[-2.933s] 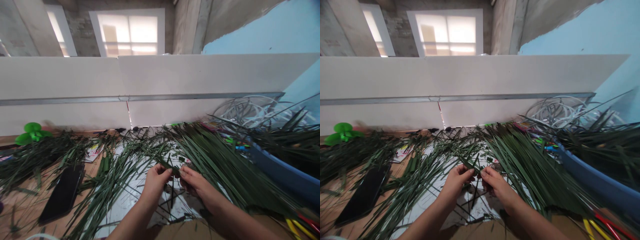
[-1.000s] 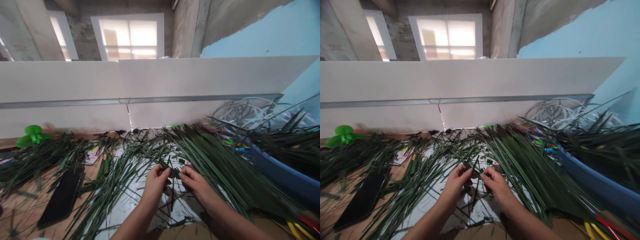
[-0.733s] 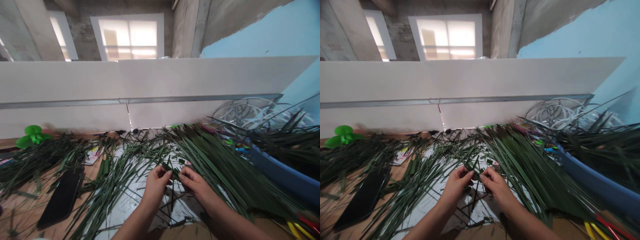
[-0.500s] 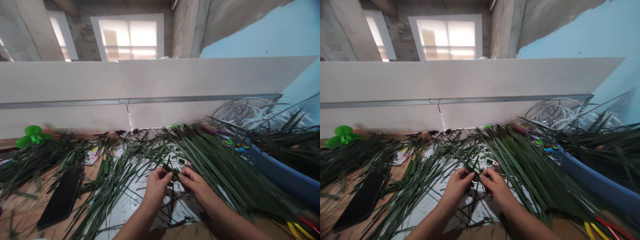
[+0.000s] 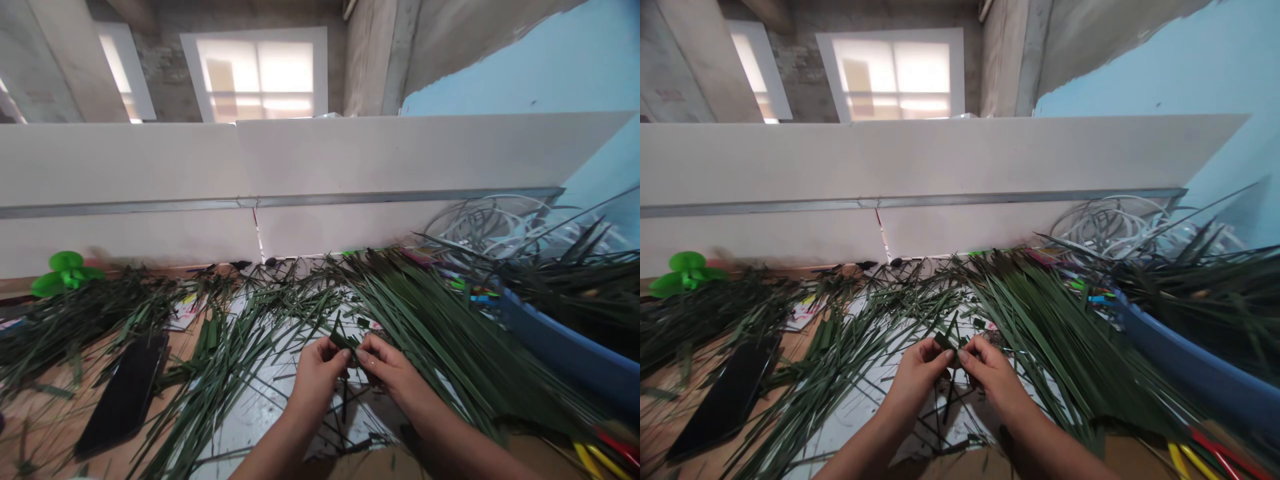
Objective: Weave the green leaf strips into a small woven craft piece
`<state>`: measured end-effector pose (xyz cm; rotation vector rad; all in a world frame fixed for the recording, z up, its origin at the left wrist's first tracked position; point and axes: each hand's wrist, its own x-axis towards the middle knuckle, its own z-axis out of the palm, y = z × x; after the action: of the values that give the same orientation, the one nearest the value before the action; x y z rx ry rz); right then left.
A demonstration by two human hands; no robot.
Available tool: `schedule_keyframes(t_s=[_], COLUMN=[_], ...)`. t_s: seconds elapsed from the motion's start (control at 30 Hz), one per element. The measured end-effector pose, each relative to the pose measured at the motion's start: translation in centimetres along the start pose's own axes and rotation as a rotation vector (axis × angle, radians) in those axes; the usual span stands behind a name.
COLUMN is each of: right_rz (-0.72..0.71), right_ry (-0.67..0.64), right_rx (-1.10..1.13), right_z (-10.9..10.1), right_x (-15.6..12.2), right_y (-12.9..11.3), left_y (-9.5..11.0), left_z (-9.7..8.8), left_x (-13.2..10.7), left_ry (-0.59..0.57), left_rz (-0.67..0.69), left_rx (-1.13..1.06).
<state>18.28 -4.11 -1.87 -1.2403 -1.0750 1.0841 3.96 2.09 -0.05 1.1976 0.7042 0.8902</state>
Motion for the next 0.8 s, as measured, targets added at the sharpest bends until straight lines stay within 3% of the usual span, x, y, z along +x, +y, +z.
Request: schedule_keyframes(t_s=[0.4,0.57,0.8], right_rz=[-0.015,-0.013,-0.021], right_ry=[0.029,0.023,0.004], right_rx=[-0.015,-0.005,-0.008], right_z=[0.2,0.3,0.2], right_x=[-0.3,-0.3,-0.2], right_y=[-0.8,-1.1,-0.9], left_y=[0.1,0.8,0.6], left_z=[0.0,-0.3,-0.4], left_x=[-0.1,0.0,0.0], left_ry=[-0.020,0.054,0.031], left_rz=[-0.032,-0.023,-0.025], left_rx=[-0.009,-0.049,-0.010])
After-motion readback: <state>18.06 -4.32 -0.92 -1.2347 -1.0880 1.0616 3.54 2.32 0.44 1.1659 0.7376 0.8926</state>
